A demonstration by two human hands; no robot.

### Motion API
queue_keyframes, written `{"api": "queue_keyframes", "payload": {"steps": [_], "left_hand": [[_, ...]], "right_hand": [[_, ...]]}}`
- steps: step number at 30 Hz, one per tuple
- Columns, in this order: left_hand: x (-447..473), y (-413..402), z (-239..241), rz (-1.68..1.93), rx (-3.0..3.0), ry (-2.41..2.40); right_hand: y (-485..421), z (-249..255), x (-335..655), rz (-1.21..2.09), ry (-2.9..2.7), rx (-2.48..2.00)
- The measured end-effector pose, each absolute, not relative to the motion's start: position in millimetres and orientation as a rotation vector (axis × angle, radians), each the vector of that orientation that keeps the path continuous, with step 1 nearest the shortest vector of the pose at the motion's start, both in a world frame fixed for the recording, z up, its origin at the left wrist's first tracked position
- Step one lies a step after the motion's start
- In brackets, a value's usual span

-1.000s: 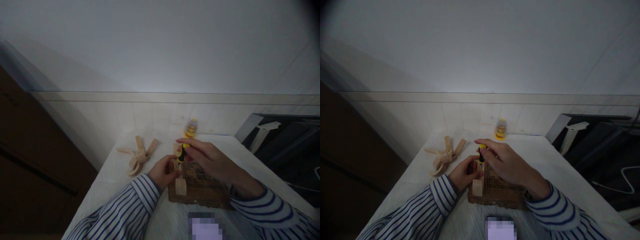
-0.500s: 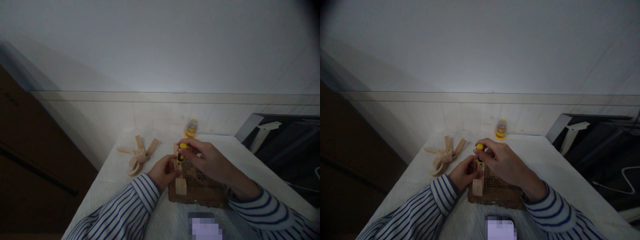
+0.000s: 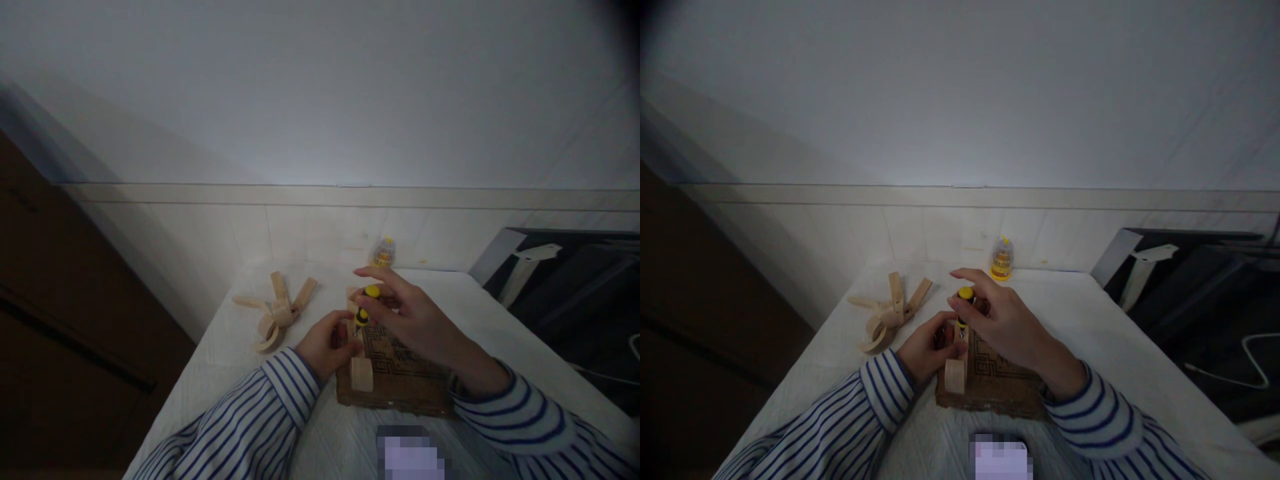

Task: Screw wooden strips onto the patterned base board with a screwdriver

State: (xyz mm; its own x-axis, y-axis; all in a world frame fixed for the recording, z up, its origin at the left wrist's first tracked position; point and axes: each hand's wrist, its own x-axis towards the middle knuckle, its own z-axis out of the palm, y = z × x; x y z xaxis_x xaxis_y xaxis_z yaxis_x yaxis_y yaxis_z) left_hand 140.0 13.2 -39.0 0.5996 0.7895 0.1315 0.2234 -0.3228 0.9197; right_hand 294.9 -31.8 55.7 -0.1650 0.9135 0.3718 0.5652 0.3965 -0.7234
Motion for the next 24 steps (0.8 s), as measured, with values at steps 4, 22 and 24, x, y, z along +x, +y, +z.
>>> {"api": "queue_keyframes", "payload": {"steps": [4,22,24], "left_hand": [[139.2,13.3,-37.4,0.718,1.884,0.845],[138.5,14.7,-40.3,0.719,1.857,0.821],[138.7,14.0,-38.4,0.72,1.849,0.826]], "right_hand": [[-34.6,63.0,294.6,0.51,-1.983,-1.276],[-38.6,74.0,299.2,0.485,-2.061,-1.303],[-37.8,71.1,298.5,0.462,-2.028,-1.32]]}}
